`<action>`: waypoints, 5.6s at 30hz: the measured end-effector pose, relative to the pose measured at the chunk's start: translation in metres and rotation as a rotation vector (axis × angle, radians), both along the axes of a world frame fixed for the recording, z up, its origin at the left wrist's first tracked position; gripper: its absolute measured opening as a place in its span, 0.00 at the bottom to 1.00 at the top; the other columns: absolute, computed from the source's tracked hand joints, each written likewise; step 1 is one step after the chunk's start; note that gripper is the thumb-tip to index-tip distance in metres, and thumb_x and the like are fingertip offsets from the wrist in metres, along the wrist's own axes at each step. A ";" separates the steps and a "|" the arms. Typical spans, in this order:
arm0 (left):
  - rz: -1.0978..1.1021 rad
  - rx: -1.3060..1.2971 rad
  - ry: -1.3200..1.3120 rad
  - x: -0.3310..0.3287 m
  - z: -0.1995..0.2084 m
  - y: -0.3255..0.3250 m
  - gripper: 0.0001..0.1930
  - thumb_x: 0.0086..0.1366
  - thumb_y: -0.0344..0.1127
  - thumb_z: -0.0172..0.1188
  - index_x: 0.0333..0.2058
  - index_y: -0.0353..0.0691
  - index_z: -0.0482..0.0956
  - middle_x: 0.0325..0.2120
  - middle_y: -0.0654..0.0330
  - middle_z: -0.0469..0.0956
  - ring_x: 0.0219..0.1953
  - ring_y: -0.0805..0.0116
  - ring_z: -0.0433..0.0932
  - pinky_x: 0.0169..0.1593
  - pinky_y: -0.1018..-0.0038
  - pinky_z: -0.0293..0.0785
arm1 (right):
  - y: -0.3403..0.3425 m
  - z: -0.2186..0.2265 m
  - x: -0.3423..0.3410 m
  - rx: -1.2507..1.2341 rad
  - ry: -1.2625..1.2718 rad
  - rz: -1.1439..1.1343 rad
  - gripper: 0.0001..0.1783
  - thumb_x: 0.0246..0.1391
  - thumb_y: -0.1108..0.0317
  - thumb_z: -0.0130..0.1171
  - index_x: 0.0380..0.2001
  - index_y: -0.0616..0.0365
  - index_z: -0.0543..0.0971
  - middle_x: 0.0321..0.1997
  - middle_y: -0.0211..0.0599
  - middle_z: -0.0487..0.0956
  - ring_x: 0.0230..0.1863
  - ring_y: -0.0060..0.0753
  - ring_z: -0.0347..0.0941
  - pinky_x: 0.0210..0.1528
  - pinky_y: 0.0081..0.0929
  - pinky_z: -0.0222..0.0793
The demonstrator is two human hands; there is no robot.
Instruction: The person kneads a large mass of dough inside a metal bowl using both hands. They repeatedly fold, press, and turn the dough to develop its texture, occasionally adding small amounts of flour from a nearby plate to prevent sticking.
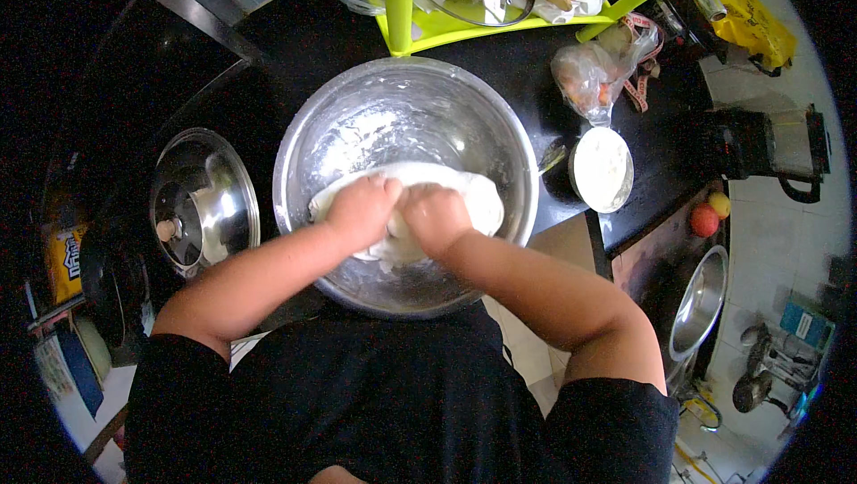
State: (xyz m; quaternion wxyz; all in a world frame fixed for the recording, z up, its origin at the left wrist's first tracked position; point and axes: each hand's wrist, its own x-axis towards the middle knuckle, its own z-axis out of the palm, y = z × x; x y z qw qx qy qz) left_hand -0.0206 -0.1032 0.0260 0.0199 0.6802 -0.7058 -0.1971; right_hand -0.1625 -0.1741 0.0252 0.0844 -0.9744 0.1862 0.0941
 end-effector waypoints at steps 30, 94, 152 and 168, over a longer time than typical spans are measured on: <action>0.536 0.040 0.296 0.040 0.057 0.005 0.32 0.48 0.39 0.65 0.51 0.35 0.63 0.40 0.46 0.76 0.45 0.51 0.76 0.47 0.65 0.71 | -0.091 0.078 0.002 0.162 -0.091 -0.346 0.30 0.41 0.72 0.53 0.53 0.53 0.67 0.47 0.49 0.74 0.47 0.50 0.72 0.47 0.37 0.69; 0.057 -0.261 0.549 0.049 0.032 -0.003 0.32 0.36 0.42 0.76 0.39 0.37 0.73 0.43 0.54 0.71 0.51 0.58 0.69 0.55 0.68 0.65 | -0.015 0.055 -0.018 0.310 -0.326 -0.504 0.54 0.31 0.45 0.71 0.61 0.57 0.59 0.61 0.58 0.56 0.60 0.55 0.57 0.61 0.41 0.56; 0.219 -0.090 0.054 0.054 -0.018 -0.060 0.28 0.45 0.42 0.68 0.48 0.47 0.71 0.37 0.53 0.76 0.37 0.55 0.78 0.39 0.63 0.74 | -0.076 0.001 0.043 0.180 0.043 -0.392 0.18 0.49 0.64 0.52 0.45 0.53 0.71 0.43 0.46 0.75 0.44 0.44 0.75 0.43 0.36 0.73; 0.102 0.285 0.551 0.051 0.086 0.005 0.61 0.30 0.53 0.75 0.62 0.39 0.50 0.59 0.38 0.56 0.61 0.43 0.57 0.62 0.62 0.57 | -0.024 0.112 0.001 0.558 0.125 -0.270 0.64 0.26 0.47 0.73 0.65 0.54 0.49 0.66 0.55 0.50 0.67 0.56 0.46 0.67 0.47 0.44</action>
